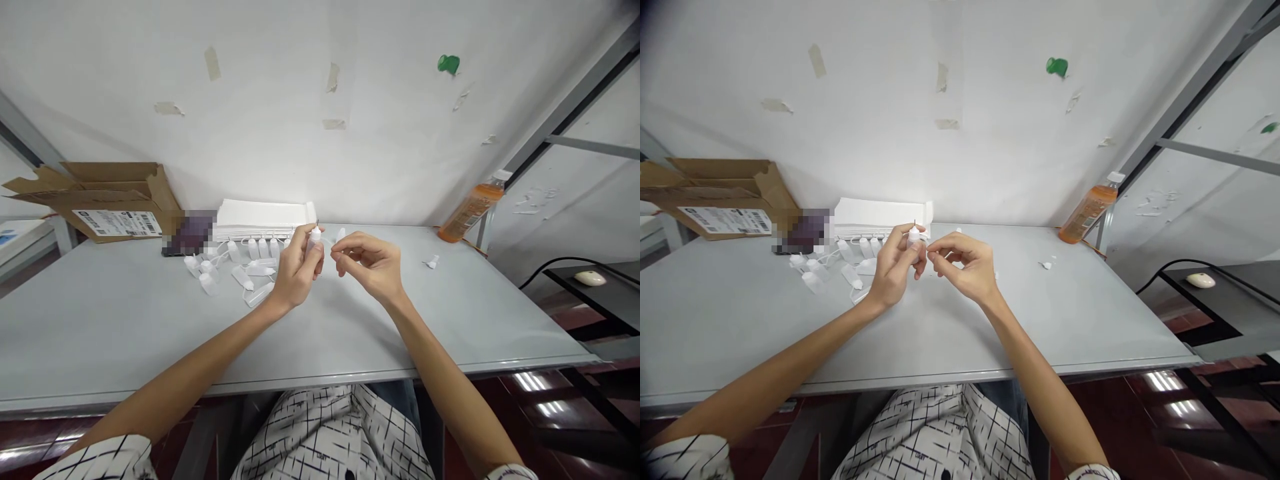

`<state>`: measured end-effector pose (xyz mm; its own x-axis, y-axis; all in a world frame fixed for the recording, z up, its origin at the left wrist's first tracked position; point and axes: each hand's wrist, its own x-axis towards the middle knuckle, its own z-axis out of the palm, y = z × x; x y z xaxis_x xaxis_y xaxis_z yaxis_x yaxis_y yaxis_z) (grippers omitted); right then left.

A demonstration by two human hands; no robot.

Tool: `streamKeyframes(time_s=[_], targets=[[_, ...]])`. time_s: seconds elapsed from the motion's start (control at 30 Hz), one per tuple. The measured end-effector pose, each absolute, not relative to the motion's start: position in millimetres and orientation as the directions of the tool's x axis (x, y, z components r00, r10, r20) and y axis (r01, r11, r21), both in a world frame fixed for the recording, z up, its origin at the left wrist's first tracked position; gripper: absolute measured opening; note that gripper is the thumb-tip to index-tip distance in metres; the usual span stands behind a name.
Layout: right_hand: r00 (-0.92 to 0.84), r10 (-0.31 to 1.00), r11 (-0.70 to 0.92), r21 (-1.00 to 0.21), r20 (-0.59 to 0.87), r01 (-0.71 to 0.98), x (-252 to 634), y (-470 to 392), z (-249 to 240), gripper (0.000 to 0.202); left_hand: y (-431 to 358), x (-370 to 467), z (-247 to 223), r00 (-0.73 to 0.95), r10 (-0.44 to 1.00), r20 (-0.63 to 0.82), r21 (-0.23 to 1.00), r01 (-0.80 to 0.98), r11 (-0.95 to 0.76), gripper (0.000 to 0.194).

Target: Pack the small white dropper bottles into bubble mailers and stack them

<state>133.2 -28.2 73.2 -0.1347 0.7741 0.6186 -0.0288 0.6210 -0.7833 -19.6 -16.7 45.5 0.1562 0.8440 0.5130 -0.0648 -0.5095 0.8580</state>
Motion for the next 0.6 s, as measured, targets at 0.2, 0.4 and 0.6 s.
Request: streamKeyframes(time_s=[0.2, 0.4, 0.6], targets=[[-0.191, 0.758, 0.621, -0.780, 0.624, -0.084, 135.3, -31.5, 76.0, 0.008, -22.7, -19.2, 47.0, 0.125, 0.793, 0.597, 0.801, -0.026, -0.599, 0.026], [-0.210, 0.738, 0.647, -0.761, 0.641, -0.049, 133.7, -34.1, 76.9, 0.006, -25.0, -18.9, 47.6, 0.120, 0.777, 0.618, 0.783, -0.016, -0.621, 0.025], [-0.161, 0.805, 0.576, -0.817, 0.571, -0.015, 140.4, -28.5, 75.4, 0.008, -23.6, -18.6, 47.2, 0.161, 0.796, 0.583, 0.805, 0.016, -0.593, 0.025]])
